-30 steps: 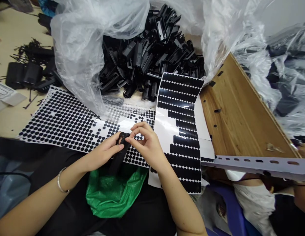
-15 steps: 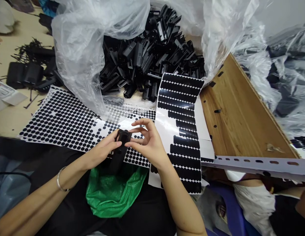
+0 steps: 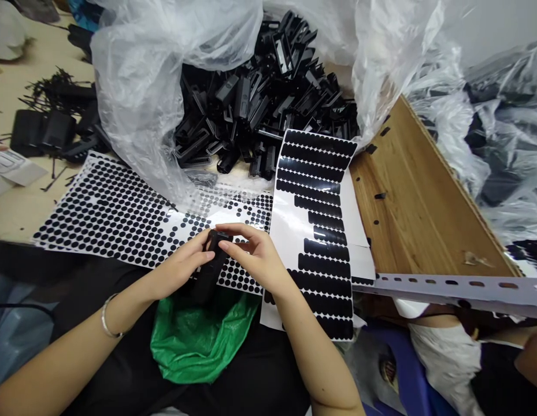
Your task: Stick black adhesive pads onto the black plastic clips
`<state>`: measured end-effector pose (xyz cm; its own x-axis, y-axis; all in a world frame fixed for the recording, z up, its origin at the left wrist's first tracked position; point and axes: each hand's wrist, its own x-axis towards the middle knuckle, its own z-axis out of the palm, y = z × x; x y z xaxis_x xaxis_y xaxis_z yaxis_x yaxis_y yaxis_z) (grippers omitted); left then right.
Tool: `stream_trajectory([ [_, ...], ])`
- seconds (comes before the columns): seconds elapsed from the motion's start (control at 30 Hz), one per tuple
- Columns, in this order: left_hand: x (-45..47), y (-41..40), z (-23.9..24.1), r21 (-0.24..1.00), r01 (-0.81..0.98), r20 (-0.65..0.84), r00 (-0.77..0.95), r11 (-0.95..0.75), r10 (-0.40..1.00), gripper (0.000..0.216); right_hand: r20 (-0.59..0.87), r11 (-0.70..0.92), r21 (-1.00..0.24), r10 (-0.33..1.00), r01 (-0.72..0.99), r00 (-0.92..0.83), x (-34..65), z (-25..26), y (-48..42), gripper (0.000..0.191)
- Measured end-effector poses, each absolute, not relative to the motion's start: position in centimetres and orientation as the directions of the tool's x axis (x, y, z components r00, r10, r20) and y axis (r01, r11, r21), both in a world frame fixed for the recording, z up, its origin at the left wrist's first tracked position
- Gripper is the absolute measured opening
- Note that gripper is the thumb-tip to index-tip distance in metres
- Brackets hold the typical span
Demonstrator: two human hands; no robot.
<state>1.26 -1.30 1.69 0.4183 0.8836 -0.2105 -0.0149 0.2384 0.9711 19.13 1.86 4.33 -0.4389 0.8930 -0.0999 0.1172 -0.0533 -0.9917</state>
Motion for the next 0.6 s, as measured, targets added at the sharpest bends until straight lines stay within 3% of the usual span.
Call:
stream_trajectory([
  [0.13,1.46,-1.31,1.41,0.985,0.041,-0.171,0.407,0.169,0.897,0.028,-0.073,-0.023,-0.993,0.887,0.114,-0.456,19.04,4.1,1.98,0.014],
  [0.33,1.49,-1.32,1.59,0.977,0.162,-0.197,0.42,0.141,0.886,0.023,-0.104,-0.075,-0.994,0.878,0.081,-0.467,19.19,3.96,2.41,0.019],
  [0.6,1.52,-1.17,1.3,0.974,0.177,-0.205,0.42,0.142,0.884,0.023,-0.108,-0.056,-0.99,0.895,0.13,-0.433,18.86,3.7,2.24,0.025],
])
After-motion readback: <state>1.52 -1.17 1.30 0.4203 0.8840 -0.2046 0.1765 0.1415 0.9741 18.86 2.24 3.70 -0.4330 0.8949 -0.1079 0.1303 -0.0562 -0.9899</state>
